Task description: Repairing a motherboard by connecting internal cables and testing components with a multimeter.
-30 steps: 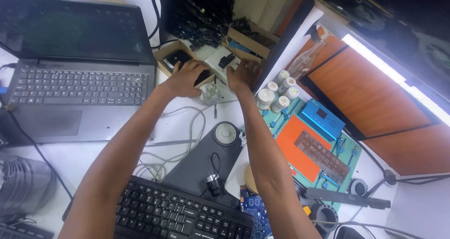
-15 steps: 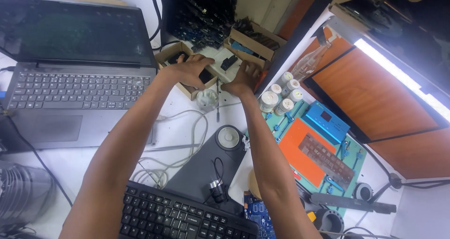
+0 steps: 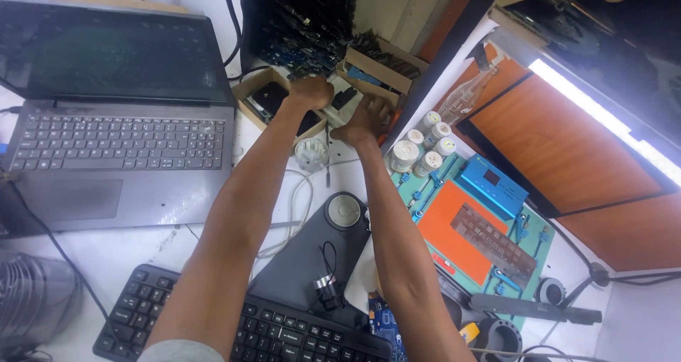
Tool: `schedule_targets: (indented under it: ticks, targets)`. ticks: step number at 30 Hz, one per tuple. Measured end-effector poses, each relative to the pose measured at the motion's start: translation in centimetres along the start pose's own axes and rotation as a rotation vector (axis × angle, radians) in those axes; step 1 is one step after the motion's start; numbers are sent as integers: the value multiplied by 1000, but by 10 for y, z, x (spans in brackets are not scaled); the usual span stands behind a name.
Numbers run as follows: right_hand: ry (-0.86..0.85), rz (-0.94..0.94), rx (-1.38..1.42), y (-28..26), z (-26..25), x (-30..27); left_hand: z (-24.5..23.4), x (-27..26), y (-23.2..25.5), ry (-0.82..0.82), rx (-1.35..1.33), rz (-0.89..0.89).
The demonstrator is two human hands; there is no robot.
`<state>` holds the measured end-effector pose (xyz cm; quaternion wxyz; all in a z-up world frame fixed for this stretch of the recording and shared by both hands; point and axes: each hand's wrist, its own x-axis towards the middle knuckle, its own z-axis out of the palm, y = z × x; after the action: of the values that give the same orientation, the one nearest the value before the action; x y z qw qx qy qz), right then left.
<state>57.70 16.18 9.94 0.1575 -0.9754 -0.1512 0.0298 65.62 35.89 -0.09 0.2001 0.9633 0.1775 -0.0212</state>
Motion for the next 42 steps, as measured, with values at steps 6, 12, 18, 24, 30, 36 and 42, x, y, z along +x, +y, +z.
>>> schedule_targets:
  ticks: [6,12,18,24,30,36,42]
  targets:
    - [-15,-36,37,-3,-2,-3,-42,-51,27,-86,-127,-130]
    - [-38,-13,33,0,-7,-5,-121,-136,119,-146,-94,-607]
    - [-118,-10,212,2,-21,3,3,27,-13,-182,-231,-74]
    - [245,-75,440,15,8,40,-43,-32,14,-137,-142,-165]
    - [273,-57,213,15,57,113,-43,-42,22,-137,-51,-219]
    - [375,-81,456,13,74,114,-38,-42,31,-138,4,-280]
    - [398,-242,678,3,31,64,-10,-14,-10,39,-80,-26]
